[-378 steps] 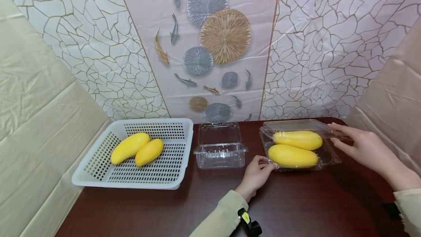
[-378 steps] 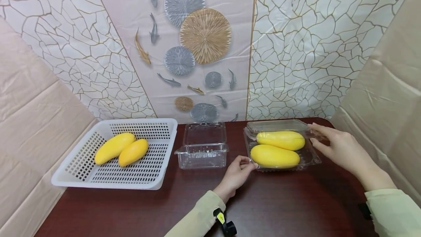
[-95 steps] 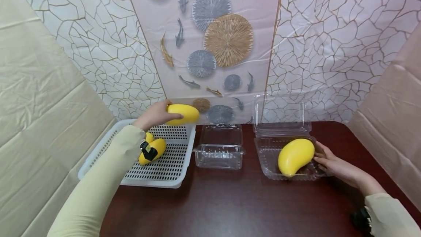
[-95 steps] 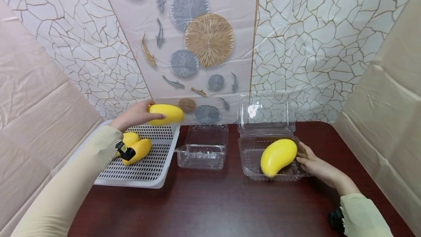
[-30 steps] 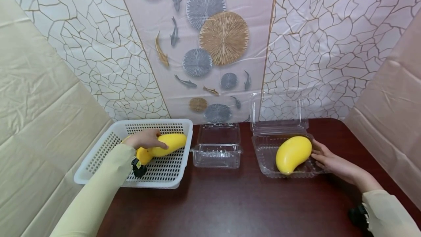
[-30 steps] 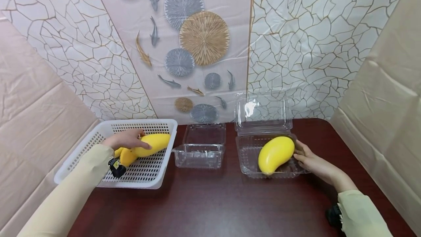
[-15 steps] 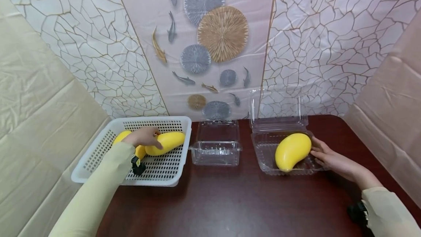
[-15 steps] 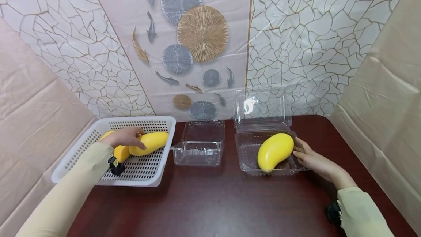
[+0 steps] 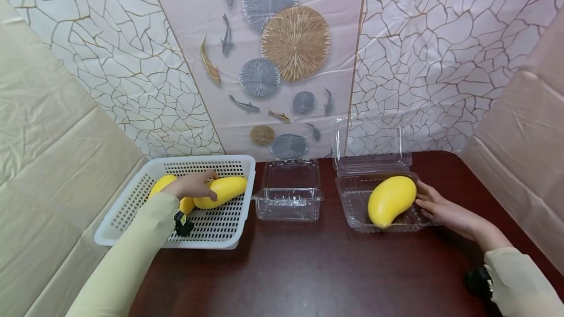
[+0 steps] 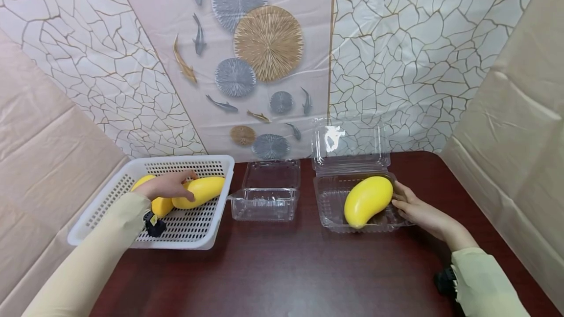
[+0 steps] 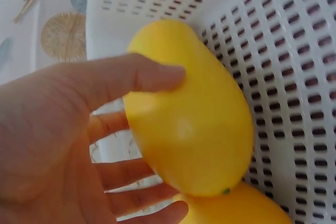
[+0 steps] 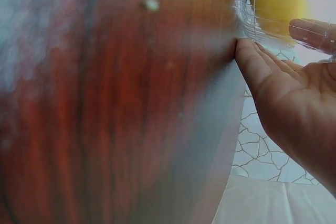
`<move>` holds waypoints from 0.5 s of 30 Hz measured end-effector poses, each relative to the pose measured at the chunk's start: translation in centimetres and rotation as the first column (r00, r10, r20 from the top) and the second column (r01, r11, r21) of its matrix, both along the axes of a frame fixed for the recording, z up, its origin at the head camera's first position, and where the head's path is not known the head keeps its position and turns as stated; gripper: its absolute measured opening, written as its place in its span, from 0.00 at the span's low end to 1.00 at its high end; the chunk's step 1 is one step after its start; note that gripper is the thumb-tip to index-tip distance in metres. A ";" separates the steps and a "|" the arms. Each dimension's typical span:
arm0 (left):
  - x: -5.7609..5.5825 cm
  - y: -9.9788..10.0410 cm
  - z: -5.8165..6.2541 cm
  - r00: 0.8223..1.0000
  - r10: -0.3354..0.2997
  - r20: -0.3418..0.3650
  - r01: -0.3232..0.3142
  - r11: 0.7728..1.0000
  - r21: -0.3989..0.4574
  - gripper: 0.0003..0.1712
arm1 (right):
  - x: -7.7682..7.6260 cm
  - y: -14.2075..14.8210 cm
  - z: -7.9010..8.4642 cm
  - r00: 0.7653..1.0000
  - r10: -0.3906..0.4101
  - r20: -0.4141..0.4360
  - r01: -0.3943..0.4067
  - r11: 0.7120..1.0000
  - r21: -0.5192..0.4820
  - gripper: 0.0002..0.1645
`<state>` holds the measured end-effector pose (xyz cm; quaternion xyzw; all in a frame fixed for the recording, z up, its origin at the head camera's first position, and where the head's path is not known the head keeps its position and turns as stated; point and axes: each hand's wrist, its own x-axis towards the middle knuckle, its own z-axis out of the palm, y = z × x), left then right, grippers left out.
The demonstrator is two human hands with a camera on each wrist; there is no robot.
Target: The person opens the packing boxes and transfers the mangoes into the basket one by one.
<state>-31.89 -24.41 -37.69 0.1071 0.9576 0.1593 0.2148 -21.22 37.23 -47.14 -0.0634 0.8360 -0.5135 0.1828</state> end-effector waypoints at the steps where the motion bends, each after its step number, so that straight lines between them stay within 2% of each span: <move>1: 0.1 -0.1 0.0 1.000 0.000 0.008 0.000 1.000 0.001 0.44 | 0.0 0.1 0.0 1.000 0.001 -0.001 -0.001 1.000 0.001 0.50; 5: 0.2 -0.5 -0.2 0.999 -0.011 0.033 0.012 1.000 -0.005 0.47 | -0.1 0.1 0.1 1.000 0.000 0.001 0.000 1.000 -0.001 0.50; 12: 0.6 -0.3 0.1 0.998 0.011 0.065 -0.004 0.995 -0.103 0.57 | 0.0 0.0 -0.2 1.000 -0.005 0.003 0.005 1.000 -0.012 0.50; 15: 0.6 -0.1 0.3 0.998 -0.013 0.068 0.022 0.992 -0.127 0.57 | 0.0 0.0 -0.1 1.000 -0.007 0.000 0.007 1.000 -0.018 0.50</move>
